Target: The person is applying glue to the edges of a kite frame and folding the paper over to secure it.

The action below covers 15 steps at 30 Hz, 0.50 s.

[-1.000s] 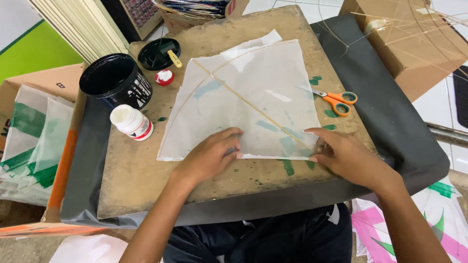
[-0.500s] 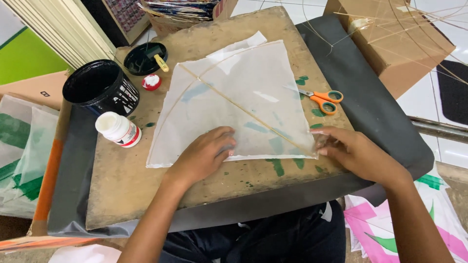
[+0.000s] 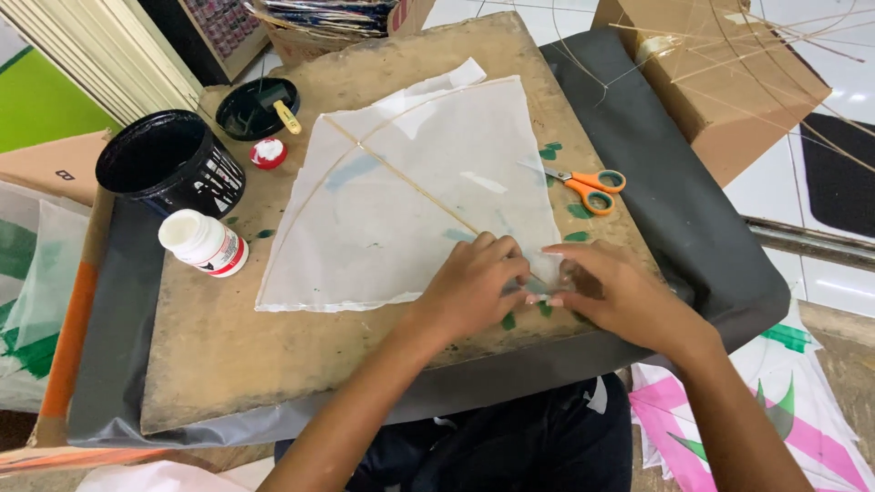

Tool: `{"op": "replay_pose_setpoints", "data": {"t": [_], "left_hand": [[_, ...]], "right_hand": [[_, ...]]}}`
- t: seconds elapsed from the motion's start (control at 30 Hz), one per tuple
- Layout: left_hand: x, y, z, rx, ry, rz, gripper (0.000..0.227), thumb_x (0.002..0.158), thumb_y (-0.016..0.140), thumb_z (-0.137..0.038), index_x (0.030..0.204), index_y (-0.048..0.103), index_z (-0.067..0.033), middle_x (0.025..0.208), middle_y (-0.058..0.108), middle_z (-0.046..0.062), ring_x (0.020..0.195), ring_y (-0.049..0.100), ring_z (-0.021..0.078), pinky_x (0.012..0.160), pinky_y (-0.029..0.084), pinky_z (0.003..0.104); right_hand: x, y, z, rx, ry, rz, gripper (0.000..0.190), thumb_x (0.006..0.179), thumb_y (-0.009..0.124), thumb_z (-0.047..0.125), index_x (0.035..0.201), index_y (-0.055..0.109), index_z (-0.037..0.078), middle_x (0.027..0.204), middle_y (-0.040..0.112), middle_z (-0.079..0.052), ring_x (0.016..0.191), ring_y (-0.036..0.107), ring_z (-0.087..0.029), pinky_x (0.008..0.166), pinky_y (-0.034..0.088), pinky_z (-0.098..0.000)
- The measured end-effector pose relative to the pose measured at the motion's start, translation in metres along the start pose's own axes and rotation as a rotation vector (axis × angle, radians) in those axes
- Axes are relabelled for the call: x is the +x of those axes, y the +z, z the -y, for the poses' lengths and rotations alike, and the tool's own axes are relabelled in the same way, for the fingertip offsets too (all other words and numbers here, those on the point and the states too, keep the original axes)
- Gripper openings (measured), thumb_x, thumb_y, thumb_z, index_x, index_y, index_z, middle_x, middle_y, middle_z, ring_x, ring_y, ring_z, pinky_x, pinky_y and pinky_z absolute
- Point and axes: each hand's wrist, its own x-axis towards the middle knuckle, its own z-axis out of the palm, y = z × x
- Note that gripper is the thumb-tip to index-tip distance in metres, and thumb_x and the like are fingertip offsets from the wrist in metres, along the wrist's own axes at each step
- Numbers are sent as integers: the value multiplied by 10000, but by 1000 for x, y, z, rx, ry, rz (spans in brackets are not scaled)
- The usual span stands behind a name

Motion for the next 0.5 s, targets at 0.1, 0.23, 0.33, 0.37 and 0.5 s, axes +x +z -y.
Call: {"op": "replay_pose_setpoints", "data": {"t": [0.1, 0.23, 0.33, 0.37, 0.5], "left_hand": [[3, 3, 7, 11, -26, 22, 101, 889, 732, -226, 883, 648, -170, 1013, 604, -2, 1006, 585, 231, 809, 496, 427], [1, 6, 10, -8, -46, 35, 108, 891, 733, -201, 892, 629, -172, 1024, 580, -9, 1009, 557, 226, 817, 476, 420], [-3, -1, 12, -31, -44, 42, 105, 925, 697, -201, 962, 603, -175, 1044, 569, -9, 1035, 553, 226, 848, 478, 408], [-5, -6, 11, -77, -38, 43, 91, 941, 675, -170, 1003, 611, -154, 1053, 577, 18, 1039, 561, 252, 854, 482, 420], [-18, -25, 9, -194, -40, 58, 68, 954, 663, -157, 999, 638, -113, 1053, 594, 63, 1077, 576, 299, 881, 486, 458]], "right_hand": [[0, 6, 8, -13, -2, -2, 630, 777, 849, 232, 1369, 639, 200, 987, 758, -101, 1021, 724, -307, 908, 570, -435], [8, 12, 18, 34, 52, 17, 547, 831, 794, 188, 1354, 633, 180, 893, 751, -125, 851, 752, -324, 766, 607, -426], [12, 15, 15, 33, 73, 18, 589, 813, 815, 205, 1368, 618, 236, 856, 750, -87, 770, 748, -256, 706, 614, -378], [12, 16, 15, 21, 77, 20, 591, 810, 814, 201, 1366, 616, 229, 857, 752, -86, 760, 748, -266, 686, 611, -383], [11, 14, 19, 9, 83, 29, 566, 824, 789, 185, 1359, 605, 196, 876, 760, -122, 775, 756, -327, 661, 600, -438]]}}
